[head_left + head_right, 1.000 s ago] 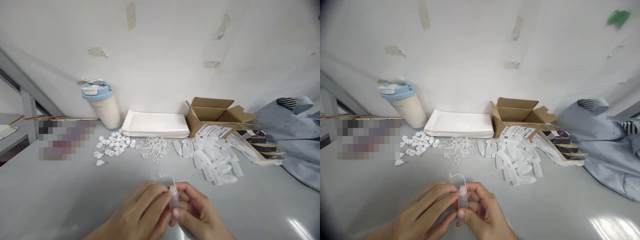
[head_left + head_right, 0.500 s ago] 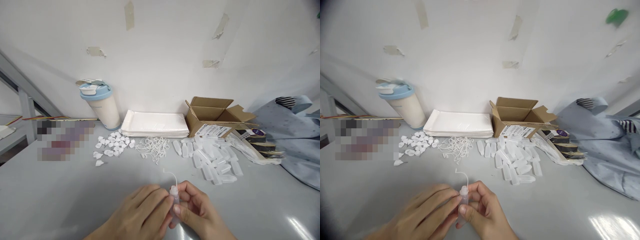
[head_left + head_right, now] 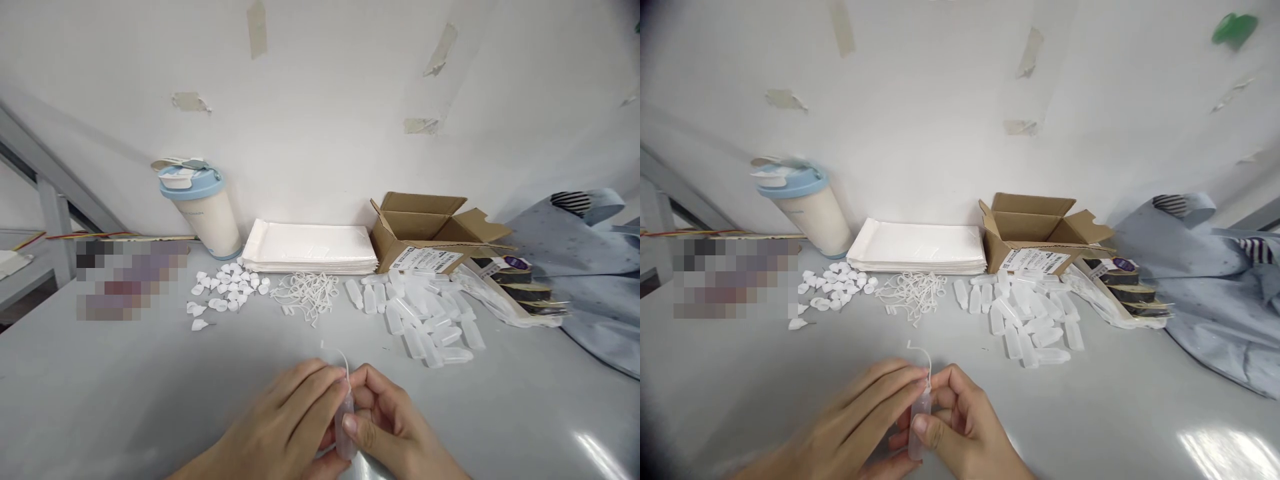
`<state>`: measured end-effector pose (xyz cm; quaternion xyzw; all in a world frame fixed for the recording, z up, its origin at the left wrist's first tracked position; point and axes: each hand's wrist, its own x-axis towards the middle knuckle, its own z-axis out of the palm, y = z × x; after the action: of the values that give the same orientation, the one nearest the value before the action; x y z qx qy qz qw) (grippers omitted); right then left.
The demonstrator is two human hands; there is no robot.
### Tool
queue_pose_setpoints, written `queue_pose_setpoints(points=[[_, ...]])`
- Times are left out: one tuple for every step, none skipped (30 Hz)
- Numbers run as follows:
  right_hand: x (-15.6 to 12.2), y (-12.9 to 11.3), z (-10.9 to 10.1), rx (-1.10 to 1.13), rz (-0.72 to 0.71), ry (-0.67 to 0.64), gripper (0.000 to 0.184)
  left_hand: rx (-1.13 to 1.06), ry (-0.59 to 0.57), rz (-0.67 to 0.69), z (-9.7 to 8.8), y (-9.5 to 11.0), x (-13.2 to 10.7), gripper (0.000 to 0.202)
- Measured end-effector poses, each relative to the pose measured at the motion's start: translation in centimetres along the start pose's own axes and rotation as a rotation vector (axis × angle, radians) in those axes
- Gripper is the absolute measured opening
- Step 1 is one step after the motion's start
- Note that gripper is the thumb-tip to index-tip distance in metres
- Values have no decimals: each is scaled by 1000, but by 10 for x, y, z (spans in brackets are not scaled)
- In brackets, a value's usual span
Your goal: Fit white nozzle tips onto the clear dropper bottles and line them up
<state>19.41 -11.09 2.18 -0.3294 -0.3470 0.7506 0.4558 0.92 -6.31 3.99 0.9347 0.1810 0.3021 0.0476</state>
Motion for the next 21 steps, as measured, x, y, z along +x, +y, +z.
queue_pose_setpoints(points=[[0,0,0,-1,11,2,27,-1,3,-5,1,1,1,28],[0,1,-1,-8,21,7,27,-8,14,-7,2,2,1,29],[0,2,-1,-21,28,13,28,-23,31,-1,3,2,2,30],[1,2,-2,-34,34,23,28,-44,36,9,3,1,3,31],[1,4,-4,-49,38,37,28,-70,29,20,3,-2,4,34],[2,5,-5,-63,43,54,29,-93,-17,8,0,-7,5,37],[3,6,-6,-76,49,70,29,-103,-93,-41,-5,-14,5,39],[3,7,-7,-87,56,85,30,-99,-193,-128,-13,-25,4,35],[4,8,-8,-98,63,97,30,-58,-368,-346,-23,-37,2,30],[4,8,-8,-109,68,104,31,10,-509,-616,-35,-52,-2,26],[5,8,-8,-121,72,106,31,68,-544,-734,-48,-67,-7,24],[5,7,-7,-133,73,106,32,111,-565,-805,-62,-83,-13,23],[5,7,-6,-147,73,104,32,145,-583,-874,-74,-97,-20,21],[6,6,-5,-159,73,104,33,168,-601,-935,-85,-110,-27,24],[6,5,-4,-171,73,106,33,176,-604,-985,-92,-120,-34,28],[6,5,-3,-185,74,107,33,187,-598,-1028,-96,-128,-41,33],[6,4,-2,-198,75,109,33,218,-560,-1064,-97,-134,-46,39],[7,5,-1,-209,76,111,33,248,-514,-1097,-94,-139,-49,49],[7,5,-1,-220,75,112,33,272,-458,-1109,-88,-142,-52,62],[7,6,-1,-228,72,115,33,289,-405,-1108,-80,-144,-53,80],[6,7,0,-230,70,117,34,294,-356,-1089,-71,-146,-53,98]])
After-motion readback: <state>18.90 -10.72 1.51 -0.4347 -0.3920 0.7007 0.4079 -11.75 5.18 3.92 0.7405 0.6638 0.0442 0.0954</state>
